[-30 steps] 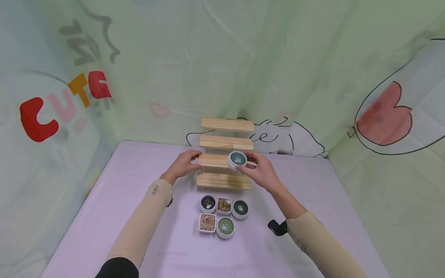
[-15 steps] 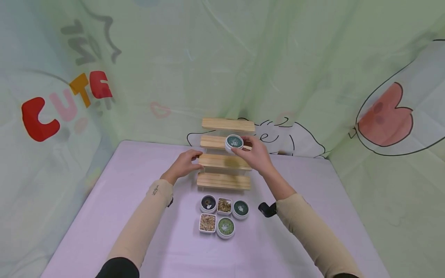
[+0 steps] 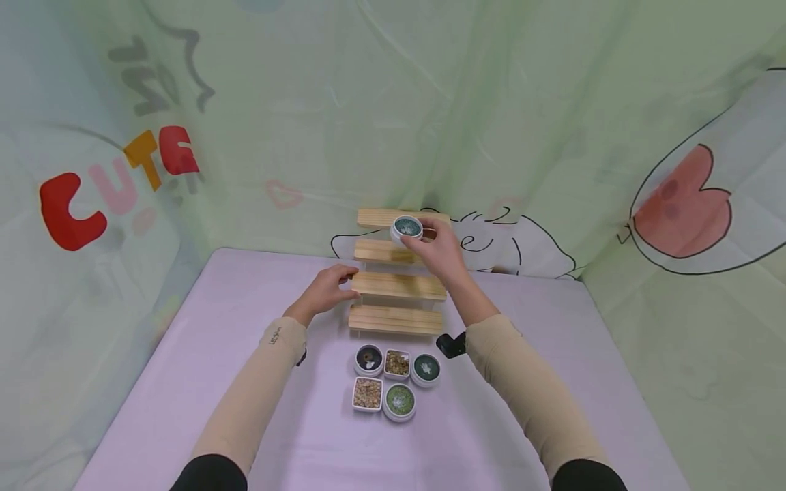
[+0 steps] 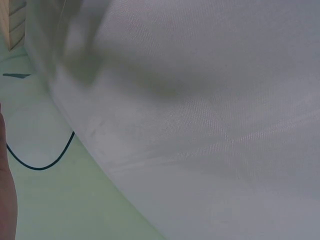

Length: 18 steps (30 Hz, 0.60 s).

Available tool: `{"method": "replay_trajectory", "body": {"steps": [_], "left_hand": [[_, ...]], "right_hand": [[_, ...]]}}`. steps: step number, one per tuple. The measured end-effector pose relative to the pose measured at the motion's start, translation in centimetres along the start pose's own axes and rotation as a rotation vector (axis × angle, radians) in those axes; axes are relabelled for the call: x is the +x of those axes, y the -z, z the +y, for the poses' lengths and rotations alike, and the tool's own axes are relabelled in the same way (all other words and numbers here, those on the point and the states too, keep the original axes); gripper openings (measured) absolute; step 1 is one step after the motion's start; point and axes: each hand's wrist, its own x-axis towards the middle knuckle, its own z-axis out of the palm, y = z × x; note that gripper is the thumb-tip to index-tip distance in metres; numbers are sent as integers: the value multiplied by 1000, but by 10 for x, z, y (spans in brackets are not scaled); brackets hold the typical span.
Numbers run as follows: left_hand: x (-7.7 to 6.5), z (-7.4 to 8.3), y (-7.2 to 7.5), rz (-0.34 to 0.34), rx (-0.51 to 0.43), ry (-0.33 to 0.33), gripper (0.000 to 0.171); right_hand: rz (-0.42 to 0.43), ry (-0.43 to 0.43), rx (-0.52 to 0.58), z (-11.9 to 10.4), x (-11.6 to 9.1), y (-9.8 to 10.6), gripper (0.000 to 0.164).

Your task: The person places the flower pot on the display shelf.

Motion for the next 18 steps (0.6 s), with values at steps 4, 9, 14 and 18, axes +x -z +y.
{"method": "replay_trajectory", "body": {"steps": [4, 9, 14, 18], "left_hand": [[0, -1, 0, -1, -4, -1, 62], [0, -3, 0, -4, -12, -2, 62], [1, -4, -2, -5, -20, -4, 61], [1, -5, -1, -4, -25, 7, 61]], "right_hand": [[17, 18, -5, -2, 11, -7, 53], [42, 30, -46, -2, 24, -17, 55], [60, 19, -83, -1, 31, -25, 57], [81, 16, -116, -3, 36, -30, 57]]}}
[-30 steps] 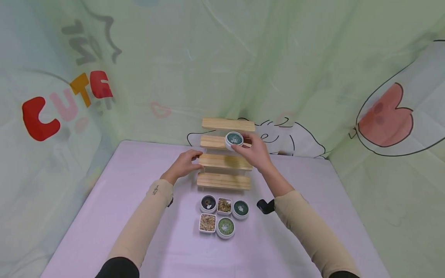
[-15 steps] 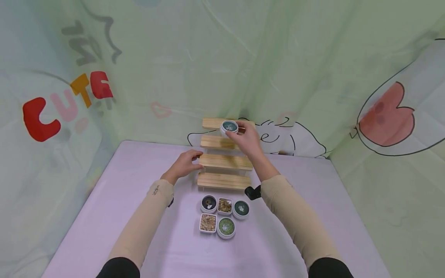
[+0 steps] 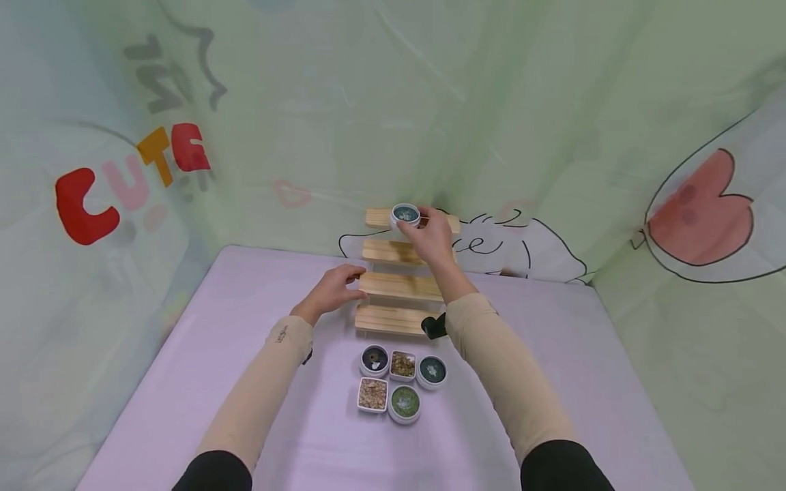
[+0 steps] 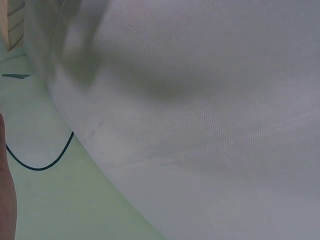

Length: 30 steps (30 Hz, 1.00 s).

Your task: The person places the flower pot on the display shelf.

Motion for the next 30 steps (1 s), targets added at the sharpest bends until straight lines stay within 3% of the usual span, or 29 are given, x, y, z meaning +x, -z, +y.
{"method": "replay_trajectory", "body": {"steps": [13, 22, 30], "left_hand": [[0, 1, 1, 3, 1, -31, 61], [0, 3, -4, -10, 18, -18, 62], [-1, 4, 1, -3, 37, -6, 61]], "right_hand": [[-1, -16, 12, -4, 10, -14, 59], [27, -24, 7, -1, 8, -14, 56], [23, -32, 41, 1, 1, -11, 68]]}}
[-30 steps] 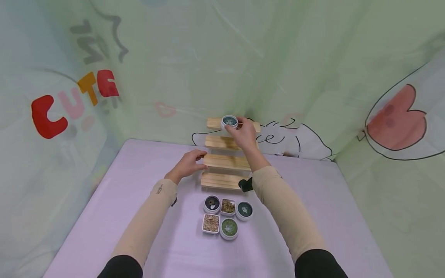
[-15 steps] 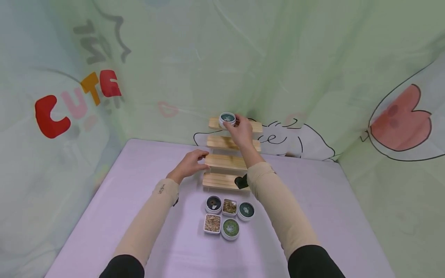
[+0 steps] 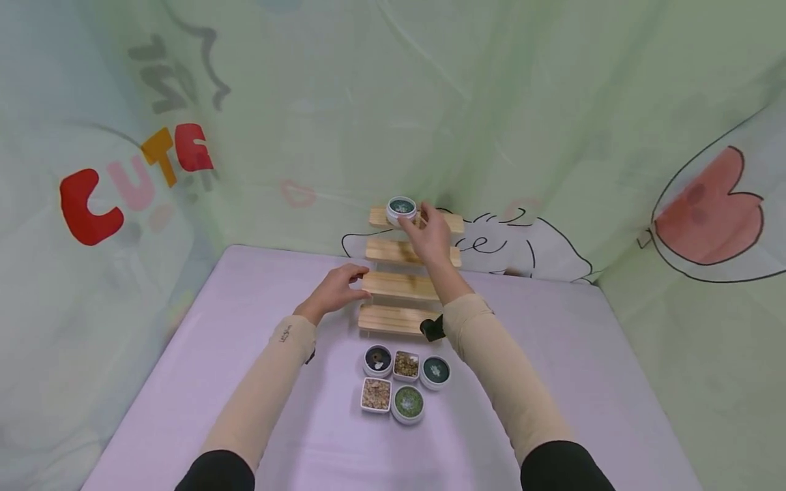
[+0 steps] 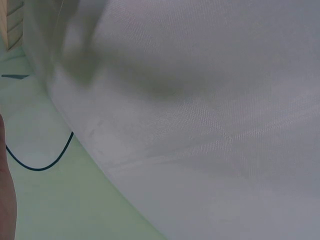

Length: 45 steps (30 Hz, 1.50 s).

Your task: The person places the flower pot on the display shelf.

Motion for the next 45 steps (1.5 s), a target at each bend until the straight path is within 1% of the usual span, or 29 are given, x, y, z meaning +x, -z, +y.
{"method": "replay_trajectory", "body": {"steps": [4, 7, 10, 14, 19, 26, 33, 39, 45], "left_hand": [[0, 0, 1, 3, -8, 6, 61], [0, 1, 0, -2, -20, 11, 62], [0, 1, -1, -1, -19, 9, 62], [0, -1, -1, 7, -22, -12, 61], [-1, -3, -1, 20, -15, -34, 61], [-1, -3, -1, 18, -41, -30, 62], [-2, -2, 0, 13, -39, -35, 61], [-2, -4, 0, 19, -39, -42, 62], [-1, -4, -1, 17, -36, -49, 62]], "right_hand": [[27, 64, 16, 12, -11, 7, 66], [34, 91, 24, 20, -26, 15, 62], [19, 103, 33, 29, -43, 21, 60], [-17, 114, 63, 43, -67, 29, 59], [-65, 99, 52, 60, -97, 38, 61], [-104, 103, 24, 83, -136, 49, 61], [-142, 89, -57, 104, -174, 56, 62], [-176, 32, -78, 119, -198, 57, 64], [-219, -25, -115, 132, -213, 56, 68]]}}
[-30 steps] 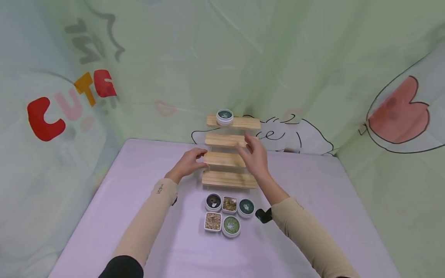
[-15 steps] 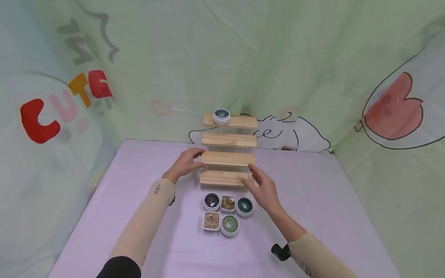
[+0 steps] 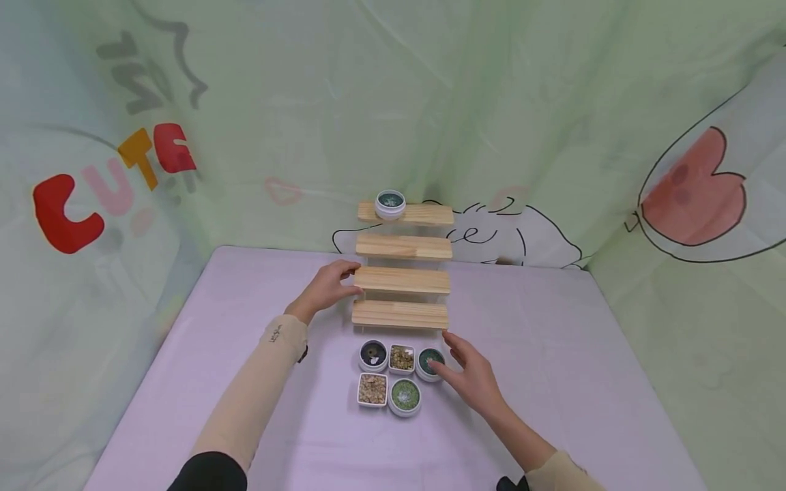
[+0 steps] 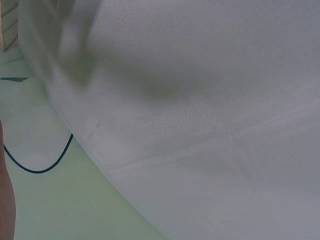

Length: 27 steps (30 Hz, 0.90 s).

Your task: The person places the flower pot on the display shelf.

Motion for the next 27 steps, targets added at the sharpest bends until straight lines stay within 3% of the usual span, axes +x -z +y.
{"method": "replay_trajectory", "body": {"steps": [6, 19, 27], "left_hand": [[0, 0, 0, -6, 5, 18, 61], [1, -2, -1, -4, -1, 24, 62], [1, -2, -1, -5, -3, 30, 62]], "right_hand": [[-31, -8, -4, 11, -7, -6, 70], [10, 57, 25, 25, -8, -19, 65], [16, 46, 37, 27, -7, -22, 62]]}}
